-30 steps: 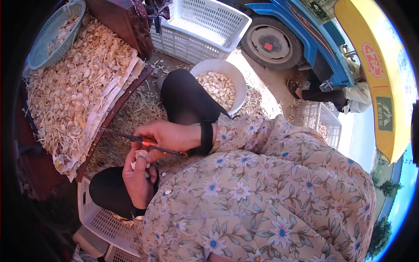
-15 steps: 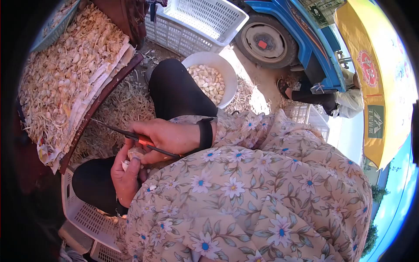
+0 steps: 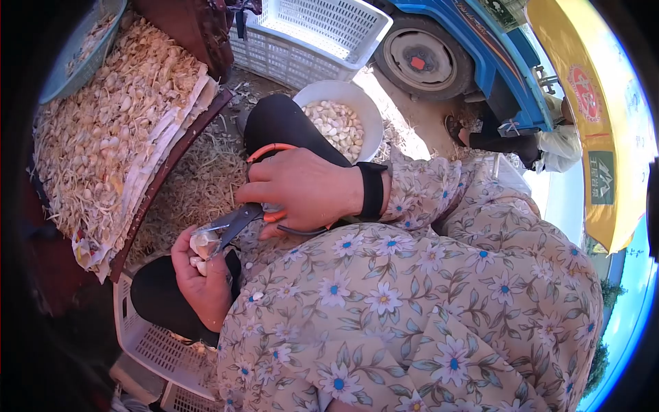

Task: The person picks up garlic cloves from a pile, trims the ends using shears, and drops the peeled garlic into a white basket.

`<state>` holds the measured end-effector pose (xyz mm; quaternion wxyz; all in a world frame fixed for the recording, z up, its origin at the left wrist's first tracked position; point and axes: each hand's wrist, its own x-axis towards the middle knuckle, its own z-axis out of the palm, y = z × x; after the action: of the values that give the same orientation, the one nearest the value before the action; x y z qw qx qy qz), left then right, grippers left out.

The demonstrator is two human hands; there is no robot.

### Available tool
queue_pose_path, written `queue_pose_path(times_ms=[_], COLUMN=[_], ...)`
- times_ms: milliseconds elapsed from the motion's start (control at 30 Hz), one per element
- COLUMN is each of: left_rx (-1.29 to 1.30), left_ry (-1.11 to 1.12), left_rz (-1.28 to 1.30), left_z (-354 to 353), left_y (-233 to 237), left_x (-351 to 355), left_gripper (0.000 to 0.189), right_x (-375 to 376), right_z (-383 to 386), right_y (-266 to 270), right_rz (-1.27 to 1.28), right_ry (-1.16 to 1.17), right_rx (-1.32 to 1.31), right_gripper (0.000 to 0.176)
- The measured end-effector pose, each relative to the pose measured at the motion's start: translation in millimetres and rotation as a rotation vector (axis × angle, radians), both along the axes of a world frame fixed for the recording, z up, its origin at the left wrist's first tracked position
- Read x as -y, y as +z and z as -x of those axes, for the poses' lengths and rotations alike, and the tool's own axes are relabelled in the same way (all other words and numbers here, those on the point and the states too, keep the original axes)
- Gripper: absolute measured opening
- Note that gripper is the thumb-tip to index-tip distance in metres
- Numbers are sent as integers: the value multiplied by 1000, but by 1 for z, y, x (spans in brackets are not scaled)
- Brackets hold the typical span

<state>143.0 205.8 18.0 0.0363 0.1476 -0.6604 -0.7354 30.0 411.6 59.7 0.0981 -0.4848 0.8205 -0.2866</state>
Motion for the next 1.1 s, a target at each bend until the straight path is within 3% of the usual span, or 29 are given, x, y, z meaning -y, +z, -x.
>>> queue_pose_path(times_ms=[433, 700, 800, 1000, 1100], left_rx=[36, 50, -3, -12, 17], left_ry=[-53, -73, -104, -179, -192], left_rz=[132, -41, -115, -222, -188], left_z=[-5, -11, -14, -9, -7], left_y=[1, 6, 5, 7, 6], left_x=[-8, -14, -20, -16, -13], left_gripper=[31, 32, 34, 38, 40], right_x=[-1, -2, 0, 1, 11], right_z=[-20, -23, -25, 0, -10], right_y=[-27, -29, -36, -21, -11], right_rz=[2, 16, 53, 295, 364], right_ry=[-11, -20, -23, -350, -164], right_rx=[96, 340, 509, 1245, 1023], right_gripper=[32, 25, 31, 54, 57])
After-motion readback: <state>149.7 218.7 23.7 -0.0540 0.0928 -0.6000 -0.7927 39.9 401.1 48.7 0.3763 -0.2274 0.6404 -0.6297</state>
